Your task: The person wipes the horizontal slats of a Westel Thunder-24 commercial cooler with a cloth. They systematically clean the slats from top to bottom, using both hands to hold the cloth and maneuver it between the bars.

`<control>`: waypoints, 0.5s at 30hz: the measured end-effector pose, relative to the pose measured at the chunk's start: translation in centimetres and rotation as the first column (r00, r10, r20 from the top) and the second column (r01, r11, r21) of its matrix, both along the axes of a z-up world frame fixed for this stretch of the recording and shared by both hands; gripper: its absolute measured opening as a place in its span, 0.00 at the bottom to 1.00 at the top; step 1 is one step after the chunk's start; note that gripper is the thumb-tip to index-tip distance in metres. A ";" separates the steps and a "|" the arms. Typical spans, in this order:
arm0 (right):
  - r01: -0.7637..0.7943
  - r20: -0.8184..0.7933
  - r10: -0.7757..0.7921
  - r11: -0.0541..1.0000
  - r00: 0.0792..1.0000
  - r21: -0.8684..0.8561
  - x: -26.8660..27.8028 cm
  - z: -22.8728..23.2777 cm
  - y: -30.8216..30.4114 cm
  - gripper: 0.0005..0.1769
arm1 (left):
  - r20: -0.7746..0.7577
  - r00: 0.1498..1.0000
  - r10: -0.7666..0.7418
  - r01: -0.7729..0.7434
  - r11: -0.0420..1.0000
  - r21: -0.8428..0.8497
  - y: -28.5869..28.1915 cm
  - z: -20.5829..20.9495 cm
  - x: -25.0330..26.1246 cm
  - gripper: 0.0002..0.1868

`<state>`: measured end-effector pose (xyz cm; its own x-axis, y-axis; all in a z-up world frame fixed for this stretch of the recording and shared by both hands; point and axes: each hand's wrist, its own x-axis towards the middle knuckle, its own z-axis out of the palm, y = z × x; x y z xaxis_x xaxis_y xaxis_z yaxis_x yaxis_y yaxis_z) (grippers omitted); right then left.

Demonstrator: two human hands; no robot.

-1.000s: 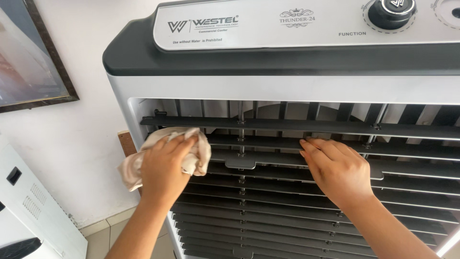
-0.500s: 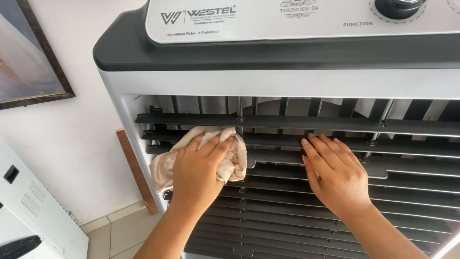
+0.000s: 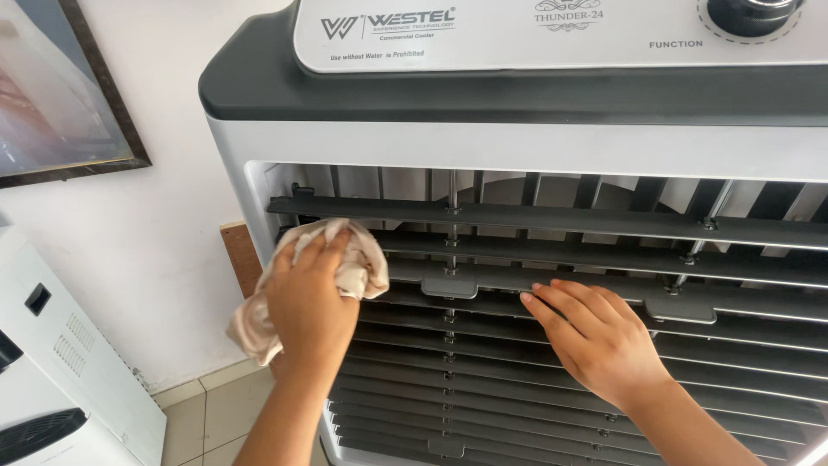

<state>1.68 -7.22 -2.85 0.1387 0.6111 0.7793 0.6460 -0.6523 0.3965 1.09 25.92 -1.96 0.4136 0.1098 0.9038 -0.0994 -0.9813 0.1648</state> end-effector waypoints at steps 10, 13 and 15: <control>0.141 0.035 -0.145 0.984 0.989 0.105 0.1 0.2 0.9 0.15 | -0.044 0.927 -0.371 0.373 0.911 0.177 -5.3 0.7 -0.1 0.30; 0.188 0.052 -0.196 0.973 0.979 0.132 0.3 0.3 1.2 0.13 | -0.067 0.942 -0.330 0.336 0.921 0.198 -2.3 0.5 0.4 0.31; 0.224 0.053 -0.234 0.963 0.971 0.149 0.4 0.2 1.4 0.12 | -0.076 0.964 -0.256 0.266 0.941 0.211 0.0 0.7 0.5 0.32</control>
<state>2.09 -5.81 -2.61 0.2043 0.4528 0.8679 0.4470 -0.8319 0.3288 1.62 25.95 -1.30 0.4435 -0.2043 0.8727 -0.3542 -0.9344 -0.0388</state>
